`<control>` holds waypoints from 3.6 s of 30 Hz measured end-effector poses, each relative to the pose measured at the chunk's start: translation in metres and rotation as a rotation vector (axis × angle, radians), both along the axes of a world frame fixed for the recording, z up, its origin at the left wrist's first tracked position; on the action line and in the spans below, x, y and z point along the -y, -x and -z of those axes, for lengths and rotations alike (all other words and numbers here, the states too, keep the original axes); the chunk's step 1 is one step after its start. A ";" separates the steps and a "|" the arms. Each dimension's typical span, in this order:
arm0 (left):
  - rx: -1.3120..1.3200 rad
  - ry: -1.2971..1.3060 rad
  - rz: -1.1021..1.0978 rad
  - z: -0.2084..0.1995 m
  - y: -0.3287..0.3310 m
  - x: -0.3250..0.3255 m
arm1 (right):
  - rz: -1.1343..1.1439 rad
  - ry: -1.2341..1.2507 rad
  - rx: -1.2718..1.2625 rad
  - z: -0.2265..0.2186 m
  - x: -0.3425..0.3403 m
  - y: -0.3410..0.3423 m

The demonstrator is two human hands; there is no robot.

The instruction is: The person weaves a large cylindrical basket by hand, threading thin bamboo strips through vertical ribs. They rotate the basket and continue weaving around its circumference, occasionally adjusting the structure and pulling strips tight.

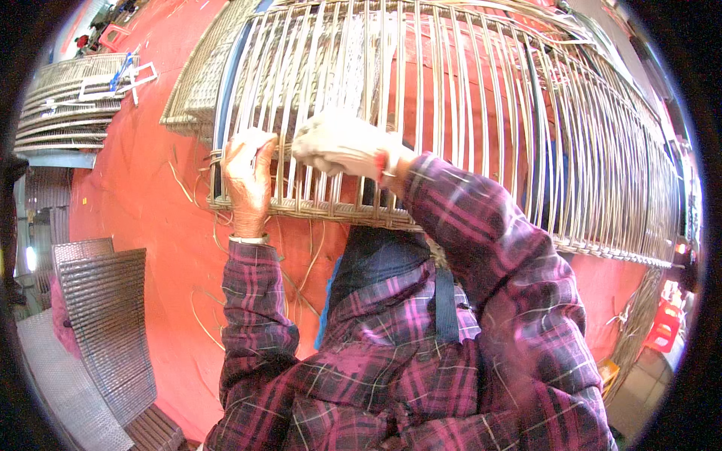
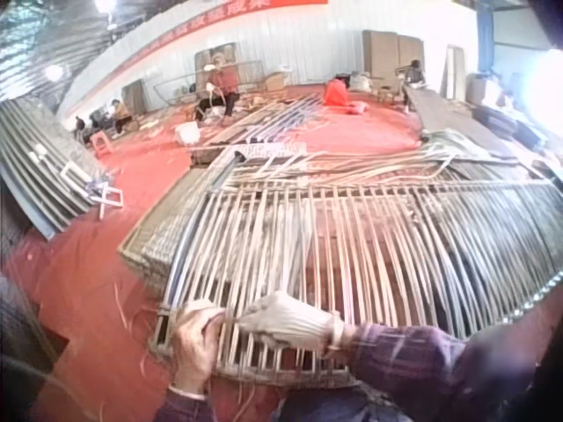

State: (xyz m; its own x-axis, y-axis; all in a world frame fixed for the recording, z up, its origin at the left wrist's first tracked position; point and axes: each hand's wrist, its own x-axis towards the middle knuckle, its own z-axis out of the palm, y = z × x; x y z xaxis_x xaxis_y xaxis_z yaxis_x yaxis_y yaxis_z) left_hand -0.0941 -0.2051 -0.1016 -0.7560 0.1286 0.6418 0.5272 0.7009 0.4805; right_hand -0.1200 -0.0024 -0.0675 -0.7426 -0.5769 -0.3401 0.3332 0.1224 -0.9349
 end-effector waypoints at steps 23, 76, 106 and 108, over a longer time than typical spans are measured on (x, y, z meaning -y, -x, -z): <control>0.231 -0.054 0.051 -0.001 -0.013 -0.028 | -0.131 0.117 -0.120 0.018 -0.026 -0.004; 0.131 0.137 0.057 -0.013 -0.046 -0.101 | 0.258 -0.267 -0.243 0.004 -0.101 -0.056; 0.152 0.317 0.217 -0.022 -0.031 -0.140 | 0.115 -0.314 -0.210 0.010 -0.143 -0.049; 0.284 0.179 0.214 -0.015 -0.027 -0.149 | -0.018 -0.382 -0.197 0.004 -0.147 -0.045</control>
